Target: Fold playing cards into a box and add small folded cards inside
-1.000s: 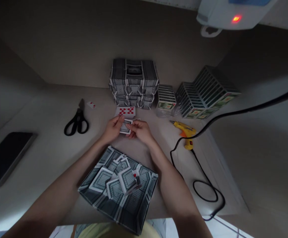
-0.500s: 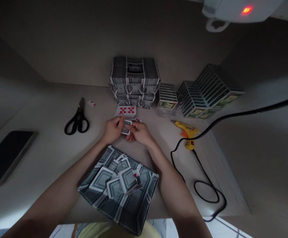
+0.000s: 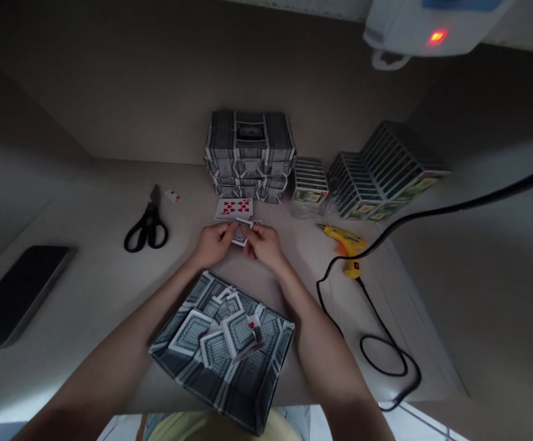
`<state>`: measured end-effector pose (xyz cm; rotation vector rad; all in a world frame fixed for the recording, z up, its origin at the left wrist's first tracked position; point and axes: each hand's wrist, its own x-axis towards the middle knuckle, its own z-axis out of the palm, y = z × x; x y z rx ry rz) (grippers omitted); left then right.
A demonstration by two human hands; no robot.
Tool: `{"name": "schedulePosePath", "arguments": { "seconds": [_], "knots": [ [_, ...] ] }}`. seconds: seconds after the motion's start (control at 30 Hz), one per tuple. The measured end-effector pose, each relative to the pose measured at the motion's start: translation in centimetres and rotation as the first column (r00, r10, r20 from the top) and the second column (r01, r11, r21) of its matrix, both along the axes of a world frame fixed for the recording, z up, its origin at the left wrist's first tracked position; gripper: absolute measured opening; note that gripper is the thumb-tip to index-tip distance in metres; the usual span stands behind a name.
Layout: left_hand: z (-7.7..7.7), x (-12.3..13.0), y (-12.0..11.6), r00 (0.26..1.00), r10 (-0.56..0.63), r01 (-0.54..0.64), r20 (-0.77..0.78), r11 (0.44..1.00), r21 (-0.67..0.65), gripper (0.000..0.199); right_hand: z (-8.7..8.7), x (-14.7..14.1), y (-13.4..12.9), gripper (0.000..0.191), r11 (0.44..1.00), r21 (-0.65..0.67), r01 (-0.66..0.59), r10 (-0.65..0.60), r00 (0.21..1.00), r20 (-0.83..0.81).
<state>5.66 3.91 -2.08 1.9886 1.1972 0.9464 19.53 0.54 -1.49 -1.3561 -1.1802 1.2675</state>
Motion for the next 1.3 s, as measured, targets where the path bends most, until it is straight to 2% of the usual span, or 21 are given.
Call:
{"name": "schedulePosePath", "arguments": {
  "seconds": [0.1,0.17,0.27,0.33,0.4,0.5,0.53,0.57,0.63,0.73,0.8,0.87,0.97,1.17,1.23,1.3],
  "knots": [
    [0.3,-0.7,0.1,1.000,0.003,-0.002,0.005,0.998,-0.061,0.046,-0.3,-0.1,0.0,0.042,0.999,0.027,0.043,-0.045,0.997,0.058],
    [0.8,-1.6,0.3,0.998,0.045,-0.040,0.035,0.990,-0.132,0.047,-0.6,-0.1,0.0,0.042,0.996,0.034,0.087,-0.091,0.986,0.143],
    [2.4,-3.5,0.4,0.981,0.144,-0.116,0.132,0.973,-0.199,0.047,-0.9,-0.1,-0.2,0.047,0.972,0.149,0.180,-0.221,0.913,0.342],
    [4.1,-5.1,-0.6,0.964,0.179,-0.141,0.199,0.971,-0.191,0.045,-0.9,0.1,-0.4,0.050,0.954,0.225,0.198,-0.274,0.881,0.385],
    [6.0,-6.7,-2.8,0.970,0.130,-0.089,0.203,0.976,-0.199,0.041,-0.9,0.4,-0.6,0.050,0.963,0.215,0.160,-0.228,0.912,0.341],
    [8.2,-8.8,-8.1,0.981,0.102,-0.058,0.167,0.966,-0.251,0.023,-0.6,0.9,-0.8,0.046,0.986,0.127,0.112,-0.136,0.970,0.201],
    [8.5,-9.3,-10.1,0.989,0.068,-0.029,0.132,0.960,-0.280,0.031,-0.4,0.9,-0.9,0.045,0.988,0.103,0.113,-0.128,0.980,0.154],
    [8.5,-9.7,-11.9,0.996,0.035,-0.007,0.080,0.945,-0.327,0.046,-0.3,0.9,-0.9,0.044,0.989,0.086,0.121,-0.130,0.985,0.110],
    [7.8,-10.1,-14.9,0.998,0.056,-0.048,0.009,0.925,-0.376,0.059,0.1,0.7,-1.0,0.043,0.990,0.061,0.126,-0.128,0.991,0.027],
    [5.7,-10.0,-16.4,0.982,0.181,-0.185,-0.048,0.888,-0.421,0.046,0.9,-0.1,-1.6,0.044,0.999,0.011,0.034,-0.033,0.990,-0.135],
    [4.5,-9.6,-15.7,0.974,0.218,-0.223,-0.065,0.861,-0.456,0.039,1.4,-0.9,-2.3,0.044,0.994,0.002,-0.110,0.107,0.963,-0.246],
    [3.8,-9.1,-14.2,0.967,0.254,-0.230,-0.007,0.865,-0.446,0.034,1.9,-1.7,-3.1,0.043,0.963,0.023,-0.270,0.265,0.920,-0.289],
    [3.6,-8.2,-12.0,0.944,0.315,-0.237,0.099,0.854,-0.462,0.027,2.2,-2.6,-4.0,0.038,0.909,0.028,-0.416,0.413,0.889,-0.198],
    [3.3,-6.8,-10.2,0.862,0.442,-0.234,0.249,0.782,-0.578,0.026,1.4,-3.2,-4.0,0.035,0.908,-0.009,-0.420,0.410,0.890,-0.198],
    [3.1,-6.5,-10.2,0.856,0.450,-0.240,0.255,0.781,-0.576,0.027,1.3,-3.3,-4.0,0.035,0.915,0.002,-0.403,0.396,0.898,-0.194],
    [3.0,-6.2,-10.1,0.867,0.436,-0.256,0.241,0.805,-0.536,0.028,1.2,-3.5,-4.0,0.036,0.924,0.033,-0.381,0.382,0.910,-0.160]
  ]
}}
